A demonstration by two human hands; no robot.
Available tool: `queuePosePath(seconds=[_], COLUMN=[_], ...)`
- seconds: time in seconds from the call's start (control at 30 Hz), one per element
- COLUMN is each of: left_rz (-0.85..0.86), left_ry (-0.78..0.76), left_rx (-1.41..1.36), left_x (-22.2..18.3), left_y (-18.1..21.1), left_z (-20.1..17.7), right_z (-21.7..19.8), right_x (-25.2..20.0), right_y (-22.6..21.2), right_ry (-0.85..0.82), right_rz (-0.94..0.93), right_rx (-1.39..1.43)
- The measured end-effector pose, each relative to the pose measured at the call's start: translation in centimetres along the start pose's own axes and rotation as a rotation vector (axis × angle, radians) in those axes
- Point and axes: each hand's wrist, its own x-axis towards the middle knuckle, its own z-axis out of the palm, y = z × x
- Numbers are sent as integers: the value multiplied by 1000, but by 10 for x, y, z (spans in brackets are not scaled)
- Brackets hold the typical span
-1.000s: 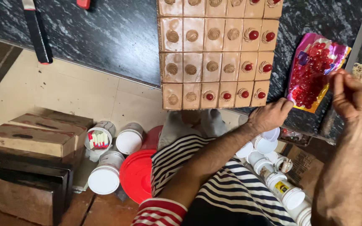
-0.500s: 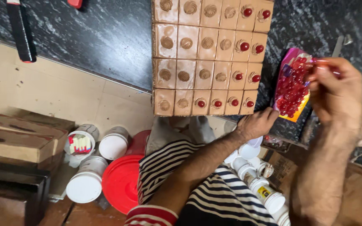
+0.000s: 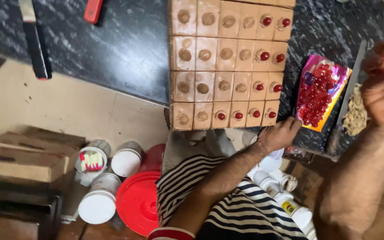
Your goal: The person garnishes a tray of pre-portioned chocolate cakes by placing a red cherry on top of each frosting swirl by hand.
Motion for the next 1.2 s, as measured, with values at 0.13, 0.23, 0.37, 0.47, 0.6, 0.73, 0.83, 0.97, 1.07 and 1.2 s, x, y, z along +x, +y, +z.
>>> queuePosePath(seconds=[0.13, 0.23, 0.37, 0.47, 0.6, 0.73, 0.83, 0.97, 1.07, 1.2], left_rz=[18, 8, 4, 39, 21, 55, 68, 66, 63, 38], left_ry=[-22, -27, 29, -20, -69, -65, -58, -80, -72, -84], left_rx=[76, 99, 188, 129, 135, 141, 157, 178, 185, 195], left_x=[4, 3, 3, 5, 7, 8, 8, 7, 5, 5], left_y=[5, 8, 14, 12, 18, 19, 17, 14, 14, 15], left_z=[-11, -14, -18, -21, -28, -31, -29, -25, -25, -25], right_z=[-40, -69, -115, -152, -177, -174, -159, -158, -167, -165], right_x=[-28, -37, -53, -60, -61, -59, -63, -67, -65, -62], right_y=[-20, -15, -14, -11, -2, 8, 11, 10, 12, 12], right_ry=[217, 342, 248, 161, 107, 154, 242, 252, 234, 212], right_rz=[-217, -237, -181, -175, -165, -99, -116, -117, -128, -85], right_rx=[-373, -700, -510, -354, -225, -169, -243, -299, -394, -351])
